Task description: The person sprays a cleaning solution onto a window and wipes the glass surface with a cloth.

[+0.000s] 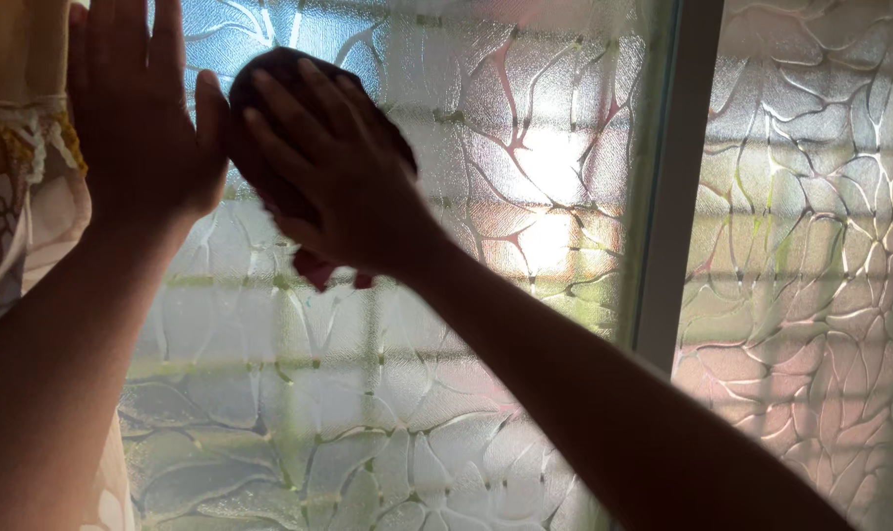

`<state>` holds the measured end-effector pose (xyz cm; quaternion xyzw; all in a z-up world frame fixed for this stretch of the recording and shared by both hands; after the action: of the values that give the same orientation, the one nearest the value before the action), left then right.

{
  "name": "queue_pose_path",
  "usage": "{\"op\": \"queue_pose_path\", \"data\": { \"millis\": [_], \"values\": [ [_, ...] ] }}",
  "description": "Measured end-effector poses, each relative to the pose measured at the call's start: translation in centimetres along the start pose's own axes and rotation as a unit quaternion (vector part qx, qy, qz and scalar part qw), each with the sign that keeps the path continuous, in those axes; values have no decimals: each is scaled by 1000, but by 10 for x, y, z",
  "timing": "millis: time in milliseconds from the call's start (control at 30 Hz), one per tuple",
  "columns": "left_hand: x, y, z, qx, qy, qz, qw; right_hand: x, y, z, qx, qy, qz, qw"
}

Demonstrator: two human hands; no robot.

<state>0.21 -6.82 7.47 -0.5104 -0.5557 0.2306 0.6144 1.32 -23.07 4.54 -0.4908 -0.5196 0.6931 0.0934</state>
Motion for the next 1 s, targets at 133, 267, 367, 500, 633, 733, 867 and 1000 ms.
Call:
{"op": "queue_pose_path", "data": {
  "millis": [133,267,367,500,633,733,867,1000],
  "values": [
    [5,4,-2,3,-16,-16,1000,-72,-1,25,-18,10,-28,999],
    [8,4,-4,-7,9,-4,1000,-151,17,70,-101,33,-197,975],
    [11,6,-7,13,-5,11,1000,-147,28,80,-146,104,-146,973],
    [13,4,-9,8,4,23,1000,-101,48,62,-10,14,-137,990],
    [13,4,-9,18,1,35,999,-16,79,64,143,11,125,982],
    [14,1,-9,5,-1,31,1000,-21,73,74,182,-33,150,971],
    [13,-3,-8,-17,30,25,999,-92,35,96,41,53,-40,997],
    [13,-2,-7,-1,16,34,999,-91,32,98,-49,90,-118,988]
  ]
}}
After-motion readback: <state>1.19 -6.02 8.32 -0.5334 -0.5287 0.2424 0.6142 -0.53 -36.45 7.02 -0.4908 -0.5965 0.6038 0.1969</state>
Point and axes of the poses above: each hand's wrist, its own y-axis away from the middle knuckle, its own z-axis out of the back of the hand, x = y × z, the point moved 6 cm from there along -y, towards the middle knuckle, and after that the axes turned 11 degrees about -z, right-handed, at the moved point
